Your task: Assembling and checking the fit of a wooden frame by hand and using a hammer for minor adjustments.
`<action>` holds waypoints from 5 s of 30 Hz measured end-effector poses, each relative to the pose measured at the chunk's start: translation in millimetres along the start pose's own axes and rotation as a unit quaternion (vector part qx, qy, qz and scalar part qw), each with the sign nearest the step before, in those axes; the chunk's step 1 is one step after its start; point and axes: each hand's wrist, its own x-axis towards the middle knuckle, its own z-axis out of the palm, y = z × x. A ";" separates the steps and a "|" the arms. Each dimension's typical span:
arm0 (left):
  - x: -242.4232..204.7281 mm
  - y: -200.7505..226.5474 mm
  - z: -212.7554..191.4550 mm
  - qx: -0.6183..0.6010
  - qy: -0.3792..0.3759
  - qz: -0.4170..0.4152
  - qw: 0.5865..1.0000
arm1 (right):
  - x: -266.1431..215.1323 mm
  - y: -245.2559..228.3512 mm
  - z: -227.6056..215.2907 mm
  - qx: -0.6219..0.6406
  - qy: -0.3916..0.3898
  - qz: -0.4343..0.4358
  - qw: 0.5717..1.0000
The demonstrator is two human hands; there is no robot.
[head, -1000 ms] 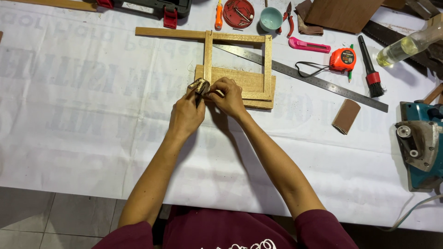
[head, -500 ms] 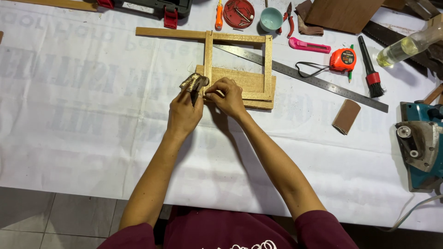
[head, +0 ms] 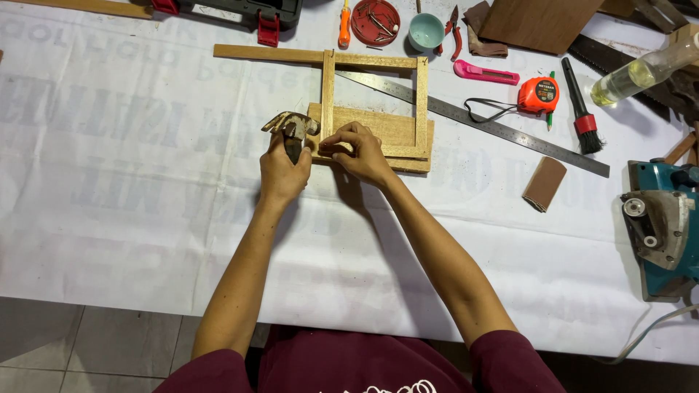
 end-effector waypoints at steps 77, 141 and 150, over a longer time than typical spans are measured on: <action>-0.2 41.8 -16.1 0.117 -0.159 -0.057 0.979 | 4.7 11.9 5.7 -0.007 0.065 -0.060 0.996; -47.9 157.8 188.7 0.058 -0.223 0.221 0.948 | -188.5 99.8 -138.8 0.205 0.349 0.115 0.907; -56.2 164.5 245.2 0.080 -0.248 0.265 0.928 | -220.5 147.1 -175.3 0.252 0.353 0.028 0.901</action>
